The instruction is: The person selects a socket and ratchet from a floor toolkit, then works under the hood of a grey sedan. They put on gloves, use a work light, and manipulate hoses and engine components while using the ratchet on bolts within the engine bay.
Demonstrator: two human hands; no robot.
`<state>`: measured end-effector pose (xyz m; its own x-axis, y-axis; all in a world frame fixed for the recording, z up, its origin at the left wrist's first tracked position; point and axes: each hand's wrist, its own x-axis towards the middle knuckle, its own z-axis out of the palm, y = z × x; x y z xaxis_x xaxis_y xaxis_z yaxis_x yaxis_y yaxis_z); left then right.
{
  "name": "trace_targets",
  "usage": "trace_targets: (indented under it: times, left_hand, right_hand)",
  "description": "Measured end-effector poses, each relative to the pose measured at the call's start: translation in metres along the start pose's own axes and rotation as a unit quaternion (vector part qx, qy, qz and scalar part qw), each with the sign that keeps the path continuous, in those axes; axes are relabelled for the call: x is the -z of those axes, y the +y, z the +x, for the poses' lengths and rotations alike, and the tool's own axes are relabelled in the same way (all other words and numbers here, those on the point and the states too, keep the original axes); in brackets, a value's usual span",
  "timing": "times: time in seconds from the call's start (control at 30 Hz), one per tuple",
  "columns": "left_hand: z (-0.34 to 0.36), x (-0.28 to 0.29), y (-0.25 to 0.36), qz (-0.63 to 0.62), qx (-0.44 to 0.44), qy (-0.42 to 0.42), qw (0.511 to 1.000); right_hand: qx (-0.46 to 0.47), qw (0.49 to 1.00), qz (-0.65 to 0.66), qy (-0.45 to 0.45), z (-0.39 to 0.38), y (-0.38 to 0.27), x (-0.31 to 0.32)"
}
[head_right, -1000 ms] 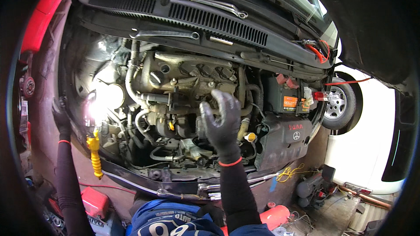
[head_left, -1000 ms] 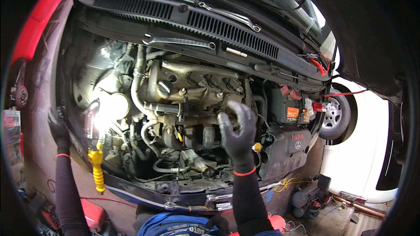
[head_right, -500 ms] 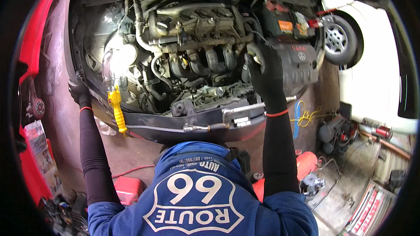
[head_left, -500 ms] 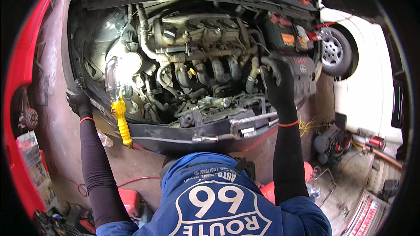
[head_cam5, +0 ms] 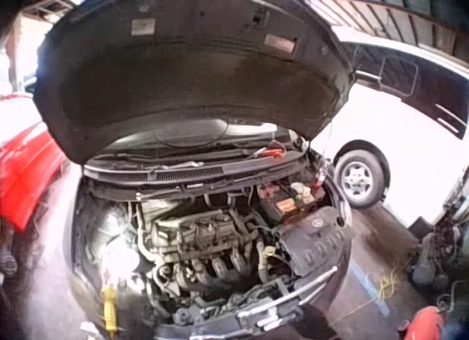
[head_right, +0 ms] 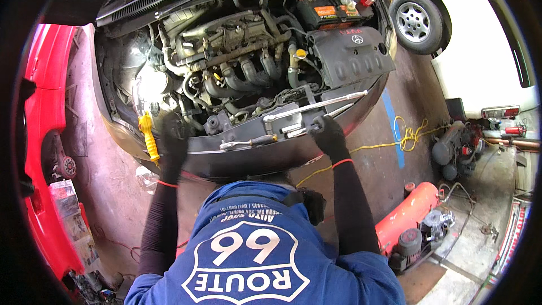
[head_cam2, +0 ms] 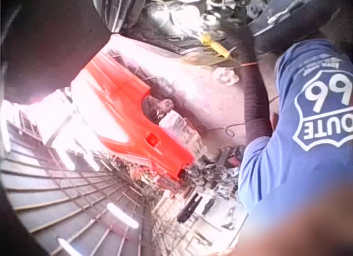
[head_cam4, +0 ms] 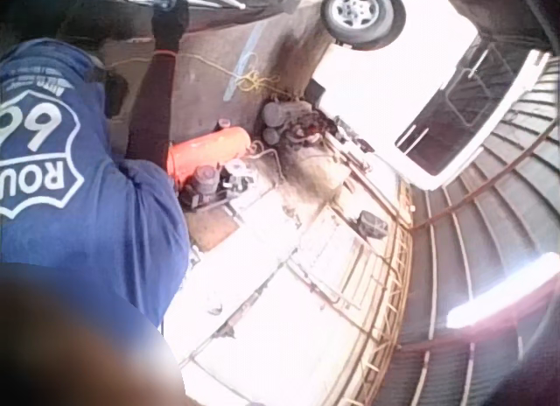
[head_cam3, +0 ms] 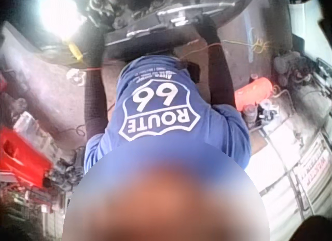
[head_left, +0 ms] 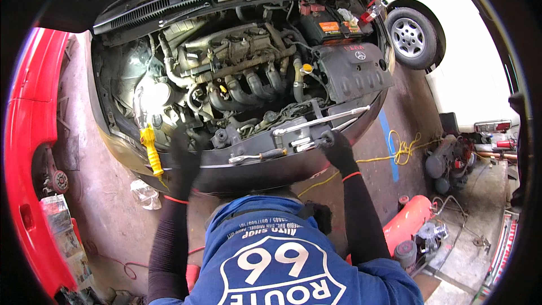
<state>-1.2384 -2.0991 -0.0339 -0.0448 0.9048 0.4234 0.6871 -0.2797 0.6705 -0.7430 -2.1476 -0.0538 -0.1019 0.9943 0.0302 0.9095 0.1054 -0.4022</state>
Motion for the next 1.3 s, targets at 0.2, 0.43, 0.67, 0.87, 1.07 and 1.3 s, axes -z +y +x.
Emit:
trace_targets:
  times: [0.2, 0.43, 0.67, 0.87, 1.07, 1.3]
  left_hand:
    - [-0.045, -0.111, 0.147, 0.019, -0.080, -0.290, 0.954]
    - [-0.045, -0.180, 0.201, 0.091, -0.142, -0.326, 0.930]
    - [-0.054, -0.215, 0.225, 0.221, -0.182, -0.338, 0.897]
    - [-0.067, -0.221, 0.225, 0.269, -0.196, -0.287, 0.898]
    - [-0.047, -0.219, 0.230, 0.285, -0.206, -0.315, 0.881]
    - [-0.030, -0.205, 0.245, 0.103, -0.198, -0.279, 0.934]
  right_hand:
    - [-0.001, 0.992, -0.023, 0.126, 0.005, 0.050, -0.002]
    - [0.146, 0.989, -0.014, -0.014, 0.014, 0.119, 0.023]
    - [0.181, 0.979, 0.008, -0.090, 0.031, 0.136, 0.026]
    - [0.215, 0.975, -0.010, -0.052, 0.025, 0.127, 0.046]
    - [0.173, 0.975, 0.128, 0.055, 0.014, 0.113, 0.083]
    - [0.152, 0.970, 0.080, 0.170, -0.003, 0.091, 0.107]
